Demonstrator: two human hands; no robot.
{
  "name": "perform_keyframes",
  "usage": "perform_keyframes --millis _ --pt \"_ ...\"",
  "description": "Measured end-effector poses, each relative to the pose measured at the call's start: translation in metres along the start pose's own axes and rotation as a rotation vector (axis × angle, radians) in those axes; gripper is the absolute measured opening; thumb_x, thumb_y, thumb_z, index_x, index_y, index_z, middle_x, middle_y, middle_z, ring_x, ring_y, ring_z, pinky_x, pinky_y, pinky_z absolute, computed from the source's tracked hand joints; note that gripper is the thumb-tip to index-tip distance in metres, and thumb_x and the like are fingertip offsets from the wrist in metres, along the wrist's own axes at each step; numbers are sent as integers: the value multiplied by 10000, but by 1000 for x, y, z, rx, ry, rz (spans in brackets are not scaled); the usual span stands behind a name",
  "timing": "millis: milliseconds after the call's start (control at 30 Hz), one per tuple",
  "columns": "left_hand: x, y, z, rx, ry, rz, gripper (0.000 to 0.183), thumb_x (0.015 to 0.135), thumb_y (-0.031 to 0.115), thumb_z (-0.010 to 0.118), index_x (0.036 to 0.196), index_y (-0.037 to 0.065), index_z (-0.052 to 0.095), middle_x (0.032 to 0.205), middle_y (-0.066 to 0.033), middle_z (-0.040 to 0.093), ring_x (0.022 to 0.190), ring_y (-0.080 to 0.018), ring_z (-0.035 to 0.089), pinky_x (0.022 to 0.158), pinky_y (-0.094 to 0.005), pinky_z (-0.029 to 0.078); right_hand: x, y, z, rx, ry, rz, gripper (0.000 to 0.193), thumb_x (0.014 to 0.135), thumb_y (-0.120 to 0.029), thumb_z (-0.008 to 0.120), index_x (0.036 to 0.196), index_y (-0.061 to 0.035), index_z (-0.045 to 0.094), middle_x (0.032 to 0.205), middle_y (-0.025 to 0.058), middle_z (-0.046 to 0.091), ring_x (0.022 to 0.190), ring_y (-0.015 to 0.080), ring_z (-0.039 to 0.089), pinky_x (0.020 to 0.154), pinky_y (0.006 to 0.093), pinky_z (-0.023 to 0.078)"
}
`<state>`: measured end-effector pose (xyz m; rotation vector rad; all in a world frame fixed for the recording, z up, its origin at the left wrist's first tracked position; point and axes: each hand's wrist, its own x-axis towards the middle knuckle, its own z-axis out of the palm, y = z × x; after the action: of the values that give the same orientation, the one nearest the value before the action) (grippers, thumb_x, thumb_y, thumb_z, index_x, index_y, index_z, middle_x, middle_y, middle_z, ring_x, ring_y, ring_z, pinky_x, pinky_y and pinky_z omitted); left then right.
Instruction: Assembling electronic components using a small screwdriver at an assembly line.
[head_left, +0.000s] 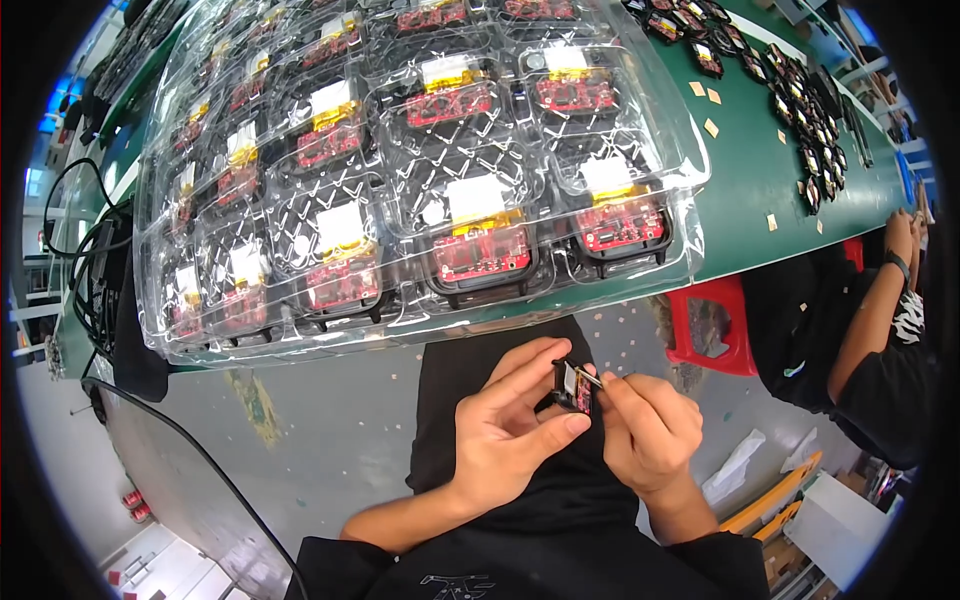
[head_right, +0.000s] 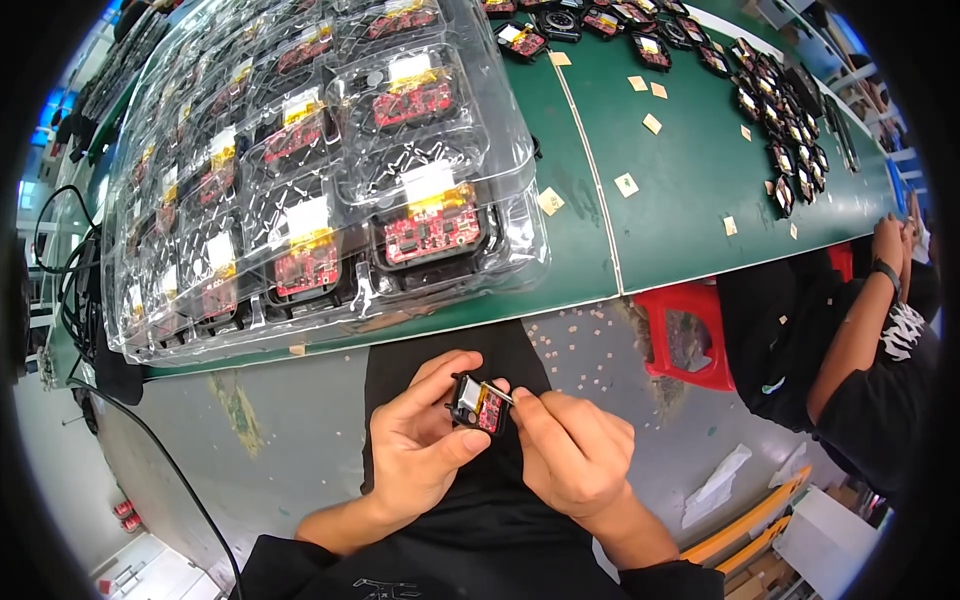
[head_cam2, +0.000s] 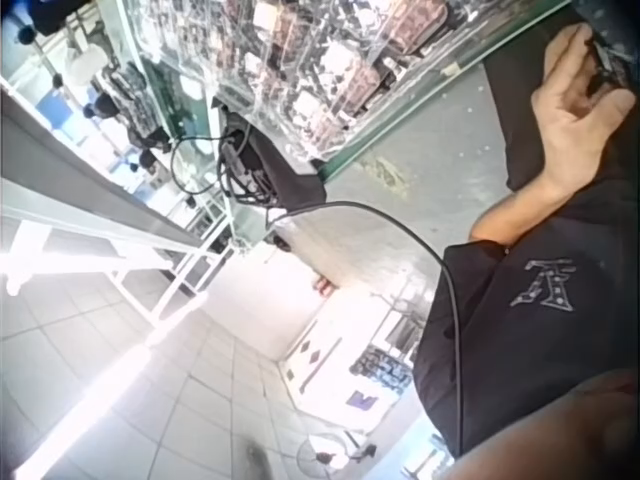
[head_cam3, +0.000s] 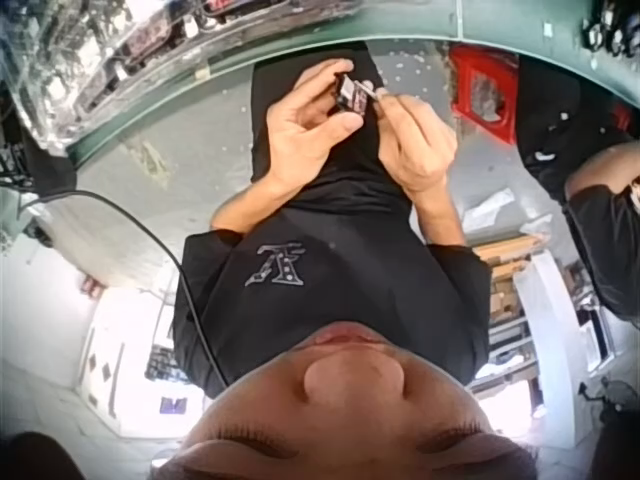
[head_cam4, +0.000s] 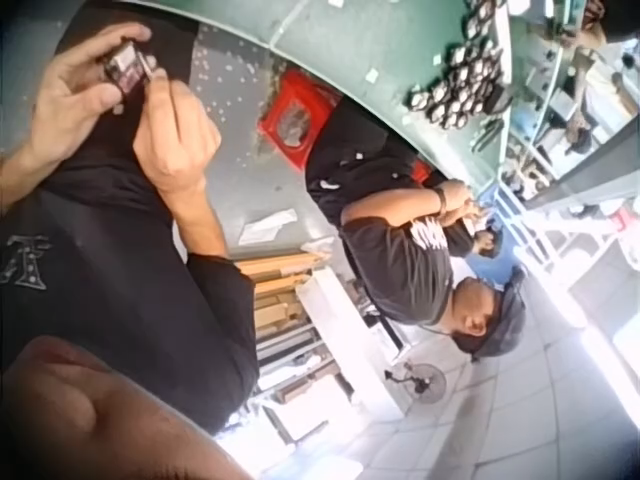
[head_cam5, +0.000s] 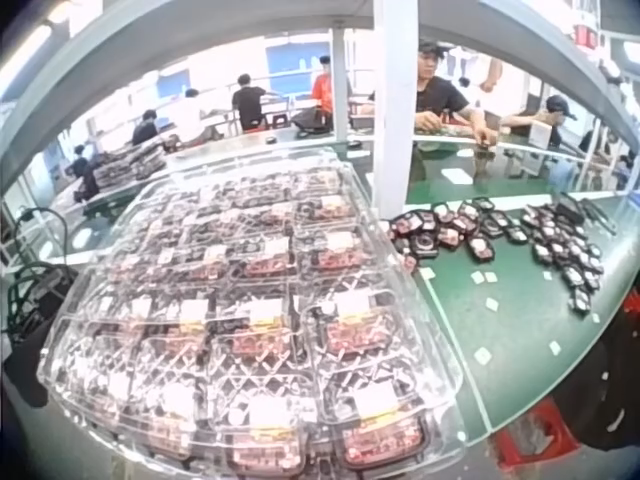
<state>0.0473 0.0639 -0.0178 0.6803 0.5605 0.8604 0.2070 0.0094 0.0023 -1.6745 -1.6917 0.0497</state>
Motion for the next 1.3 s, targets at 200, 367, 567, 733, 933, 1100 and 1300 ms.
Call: perform_keyframes --millis 200,367,567,733,933,1100,1300 --pt "5 0 -5 -3 -12 -13 585 853 -131 714 1399 -59 518 1479 -153 423 1294 -273 533 1037 -398 539 6 7 -8 101 -70 97 248 724 37 780 963 21 715 830 97 646 604 182 612 517 292 473" --pt "15 12 0 473 -81 289 549 753 -58 831 1261 -54 622 1275 -224 604 1131 -309 649 940 -381 555 -2 8 -25 674 -43 540 238 891 -128 758 1046 30 673 902 85 633 640 76 485 546 211 371" --pt "33 15 14 875 -170 670 516 717 40 885 1180 -48 673 1142 -240 681 1023 -343 705 885 -385 588 30 -10 -33 270 -116 213 335 761 -122 859 1023 5 693 917 121 686 710 218 675 572 299 528" --pt "30 11 17 880 -77 640 575 758 95 873 1247 -58 614 1280 -273 610 1166 -392 643 964 -403 557 55 18 -27 -108 156 76 342 729 -27 814 1058 -33 723 969 98 689 675 231 676 575 315 539" --pt "15 4 4 855 -90 512 421 788 12 808 1166 -65 639 1244 -251 611 1146 -363 651 958 -400 558 109 39 -29 81 -145 173 433 739 65 674 1154 -52 718 1086 116 643 705 232 656 614 314 538" --pt "12 2 2 842 -66 449 351 807 -6 775 1132 -60 655 1226 -231 624 1112 -339 665 935 -387 567 154 56 -22 102 -32 209 280 810 -12 677 1085 12 726 985 152 637 829 269 672 733 341 537" --pt "12 4 6 862 -71 448 333 799 -16 772 1115 -44 671 1195 -213 649 1084 -326 679 915 -373 561 187 57 -3 -106 -255 262 280 825 -180 754 991 35 687 970 201 634 925 388 645 829 452 511"
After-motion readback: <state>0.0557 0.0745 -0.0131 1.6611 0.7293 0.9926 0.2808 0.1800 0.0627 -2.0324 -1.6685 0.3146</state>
